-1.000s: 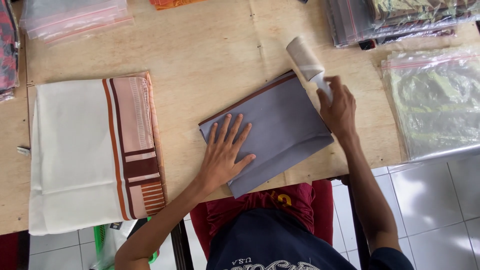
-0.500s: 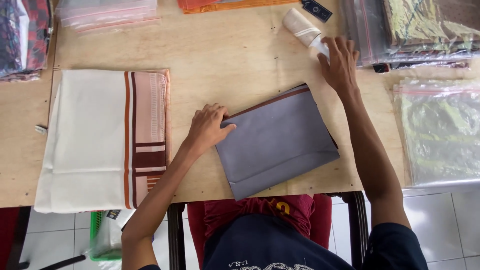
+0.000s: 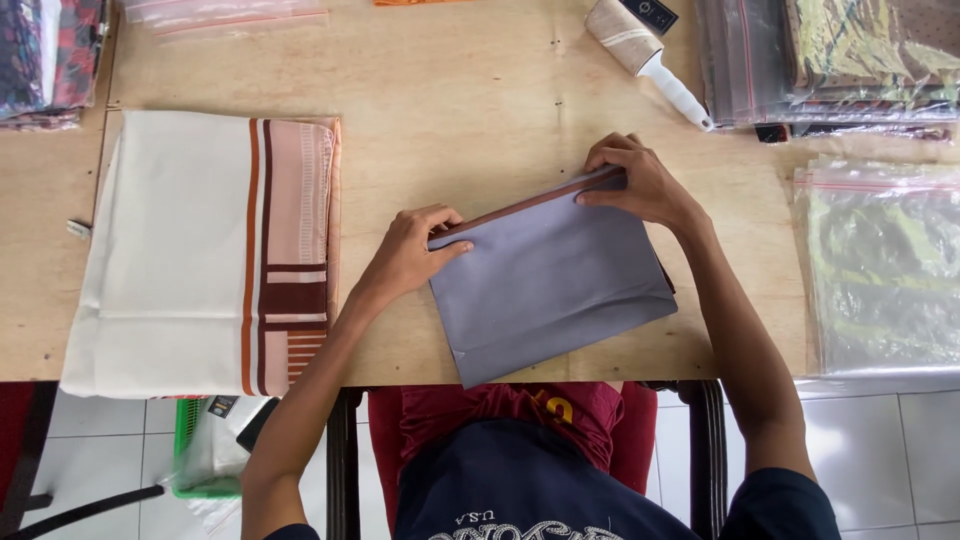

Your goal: The person uses a white rolling pin to smooth and roll a folded grey patterned cloth on a wooden table. The person then places the rolled cloth into a clear plastic bag.

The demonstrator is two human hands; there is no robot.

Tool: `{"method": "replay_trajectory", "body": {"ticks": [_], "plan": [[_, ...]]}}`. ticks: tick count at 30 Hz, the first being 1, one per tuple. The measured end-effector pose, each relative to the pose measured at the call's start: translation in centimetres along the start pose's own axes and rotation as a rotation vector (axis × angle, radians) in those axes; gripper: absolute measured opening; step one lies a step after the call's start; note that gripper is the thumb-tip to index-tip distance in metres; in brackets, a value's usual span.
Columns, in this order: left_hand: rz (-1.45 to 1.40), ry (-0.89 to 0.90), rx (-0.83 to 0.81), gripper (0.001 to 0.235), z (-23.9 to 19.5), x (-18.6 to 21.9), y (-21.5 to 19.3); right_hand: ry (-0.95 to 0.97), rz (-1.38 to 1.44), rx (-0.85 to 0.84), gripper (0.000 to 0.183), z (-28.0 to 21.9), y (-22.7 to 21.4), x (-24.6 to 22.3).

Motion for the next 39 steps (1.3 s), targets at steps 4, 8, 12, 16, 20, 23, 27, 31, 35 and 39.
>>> {"method": "replay_trajectory", "body": {"ticks": [4,8,12,16,20,23,27,31,35,39], "plan": [[-0.251,-0.003,0.14,0.014,-1.1,-1.5,0.0,0.152,0.21,0.049,0.032,-1.2,-0.1,-0.1],[-0.519,-0.029,0.273,0.013,-1.5,-2.2,-0.3,0.2,0.409,0.223,0.024,-2.5,-0.5,1.8],[-0.616,-0.023,0.479,0.012,-2.0,-1.8,-2.4,0.128,0.806,0.49,0.035,-3.8,-0.6,6.4],[-0.498,-0.053,0.393,0.067,-1.7,-4.4,-0.2,0.189,0.602,0.303,0.063,-3.7,0.5,2.1],[-0.388,-0.045,0.419,0.052,-1.6,-5.7,0.6,0.197,0.307,0.337,0.05,-3.4,0.6,1.7],[-0.299,0.097,0.528,0.04,-1.7,-3.3,-0.2,0.111,0.151,0.454,0.036,-2.7,-0.2,-0.1],[-0.241,0.272,0.664,0.032,-0.6,0.8,-3.8,-0.091,-0.138,0.65,0.012,-0.3,-3.2,-4.0],[-0.21,0.352,0.63,0.027,5.8,0.5,-7.2,-0.113,-0.198,0.656,0.014,4.7,-4.0,0.4],[-0.031,0.204,0.652,0.026,13.2,-4.3,-7.7,-0.133,-0.291,0.655,0.021,9.8,-2.8,4.9],[0.302,0.151,0.774,0.035,17.5,-7.6,-7.5,-0.049,-0.383,0.581,0.02,12.7,-1.5,5.7]]}}
Point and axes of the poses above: each hand's wrist, its own z-axis towards the middle knuckle, its own y-axis out of the palm, x = y × z, the point moved 8 cm from there along z, towards the middle knuckle, and after that the axes turned 13 degrees about -y, right-handed, at the moved point
